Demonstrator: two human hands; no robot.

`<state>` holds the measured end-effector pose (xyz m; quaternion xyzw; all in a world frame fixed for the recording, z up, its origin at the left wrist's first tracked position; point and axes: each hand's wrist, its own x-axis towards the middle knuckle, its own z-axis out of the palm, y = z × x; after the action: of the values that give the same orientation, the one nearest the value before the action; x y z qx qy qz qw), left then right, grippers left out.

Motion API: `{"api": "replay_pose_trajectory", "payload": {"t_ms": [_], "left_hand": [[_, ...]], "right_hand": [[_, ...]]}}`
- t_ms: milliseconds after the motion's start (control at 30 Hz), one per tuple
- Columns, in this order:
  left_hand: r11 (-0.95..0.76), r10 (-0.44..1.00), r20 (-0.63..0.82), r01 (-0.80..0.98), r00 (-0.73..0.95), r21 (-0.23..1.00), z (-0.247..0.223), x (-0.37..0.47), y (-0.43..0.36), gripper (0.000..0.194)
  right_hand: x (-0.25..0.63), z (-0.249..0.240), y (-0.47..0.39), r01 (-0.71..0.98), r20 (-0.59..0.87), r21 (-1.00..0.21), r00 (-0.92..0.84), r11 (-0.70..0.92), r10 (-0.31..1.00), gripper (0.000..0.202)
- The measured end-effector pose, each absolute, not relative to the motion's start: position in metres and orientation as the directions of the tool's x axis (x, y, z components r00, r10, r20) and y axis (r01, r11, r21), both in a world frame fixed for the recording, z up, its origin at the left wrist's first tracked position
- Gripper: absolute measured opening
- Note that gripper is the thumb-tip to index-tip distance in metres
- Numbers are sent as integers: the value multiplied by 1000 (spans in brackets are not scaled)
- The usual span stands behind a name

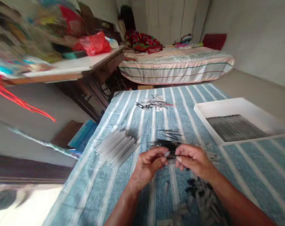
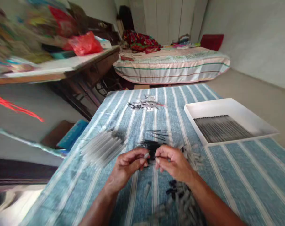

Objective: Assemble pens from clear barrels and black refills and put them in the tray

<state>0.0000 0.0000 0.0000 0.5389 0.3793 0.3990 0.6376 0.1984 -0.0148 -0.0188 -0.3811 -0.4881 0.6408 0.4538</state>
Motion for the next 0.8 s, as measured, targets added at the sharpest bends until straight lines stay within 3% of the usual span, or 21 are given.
{"api": "replay_pose_trajectory", "payload": {"t_ms": [167, 300, 633, 800], "left_hand": [[66, 889, -21, -82, 458, 995, 6, 0, -2, 17], [64, 881, -20, -78, 473, 995, 6, 2, -3, 16], [71, 884, -9, -116, 467, 991, 3, 6, -5, 16], [65, 878, -6, -106, 478, 992, 4, 6, -5, 15]], "right_hand": [[187, -17, -11, -428, 34, -899, -282, -94, 959, 17], [182, -19, -12, -533, 17, -838, -234, -114, 972, 18], [175, -31, -14, -601, -15, -780, -262, -175, 965, 18], [176, -29, -14, -629, 48, -765, -268, -137, 962, 12]]}}
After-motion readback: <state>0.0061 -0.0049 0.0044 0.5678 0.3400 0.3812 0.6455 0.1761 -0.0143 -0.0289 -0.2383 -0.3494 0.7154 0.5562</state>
